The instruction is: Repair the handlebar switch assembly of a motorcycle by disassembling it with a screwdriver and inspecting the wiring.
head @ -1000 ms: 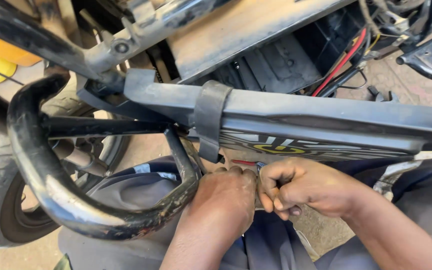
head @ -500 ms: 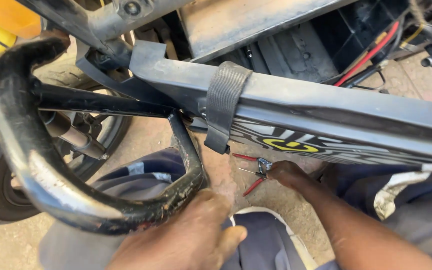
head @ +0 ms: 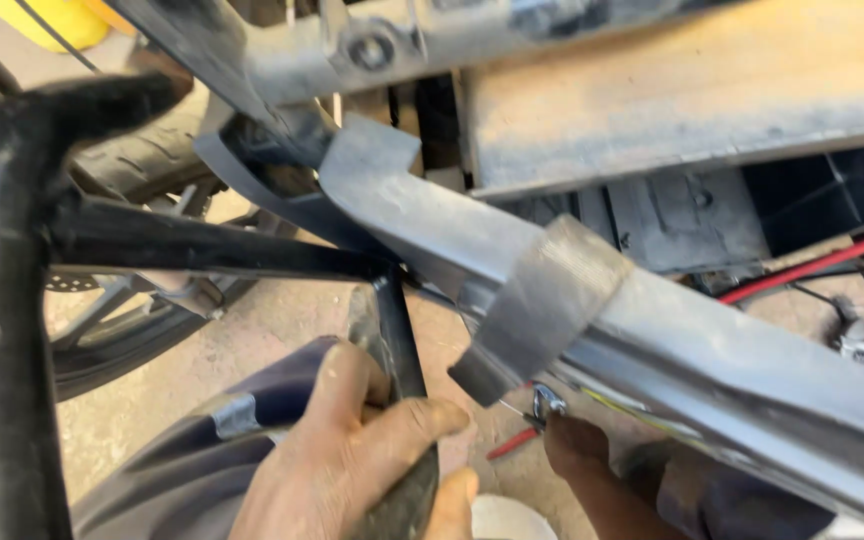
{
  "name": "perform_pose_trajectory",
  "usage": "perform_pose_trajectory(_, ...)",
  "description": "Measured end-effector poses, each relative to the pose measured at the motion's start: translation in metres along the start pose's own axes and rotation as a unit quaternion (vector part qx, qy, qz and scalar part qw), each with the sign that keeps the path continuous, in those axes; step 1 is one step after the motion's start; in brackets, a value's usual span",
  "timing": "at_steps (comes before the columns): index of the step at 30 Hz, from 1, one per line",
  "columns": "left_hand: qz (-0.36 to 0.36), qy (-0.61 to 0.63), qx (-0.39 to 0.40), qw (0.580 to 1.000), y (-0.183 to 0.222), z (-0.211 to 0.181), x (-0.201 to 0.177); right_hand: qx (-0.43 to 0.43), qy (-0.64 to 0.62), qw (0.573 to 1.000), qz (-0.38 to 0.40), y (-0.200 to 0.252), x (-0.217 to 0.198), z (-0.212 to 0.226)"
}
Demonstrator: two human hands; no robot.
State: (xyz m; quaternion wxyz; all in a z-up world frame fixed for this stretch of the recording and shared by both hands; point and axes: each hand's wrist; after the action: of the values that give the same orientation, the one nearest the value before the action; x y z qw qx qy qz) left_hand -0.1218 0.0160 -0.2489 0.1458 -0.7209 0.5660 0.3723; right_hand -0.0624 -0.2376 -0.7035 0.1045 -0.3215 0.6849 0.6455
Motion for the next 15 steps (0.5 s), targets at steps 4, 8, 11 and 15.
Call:
perform_pose_trajectory(4,0.168,-0.086,-0.119,0.975,-0.018,0.005,-0.003,-0.026,0.062,0.998,-0.004,-0.013,0.0,0.004)
perform_pose_trajectory(8,0.11,-0.004,-0.034,0.993,-0.013,-0.005,-0.009,-0.058,0.092,0.994,-0.009,0.01,-0.029,0.011)
perform_pose_trajectory(11,0.054,0.033,0.081,0.995,-0.005,0.004,-0.011,-0.044,0.083,0.995,0.03,0.061,-0.08,0.024)
perform_pose_trajectory(15,0.132,-0.034,0.12,0.983,0.014,0.011,0.01,-0.076,0.178,0.981,-0.019,0.098,-0.095,0.042)
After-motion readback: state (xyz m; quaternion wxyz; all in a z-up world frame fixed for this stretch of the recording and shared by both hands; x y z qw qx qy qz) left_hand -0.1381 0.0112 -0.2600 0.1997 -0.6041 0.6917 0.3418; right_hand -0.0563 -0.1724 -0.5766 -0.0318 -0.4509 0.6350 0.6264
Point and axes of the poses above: each hand's wrist, its own y-axis away from the middle knuckle, its own x-axis out of the palm, z = x × y, and after that the axes turned 11 degrees about y, right-handed
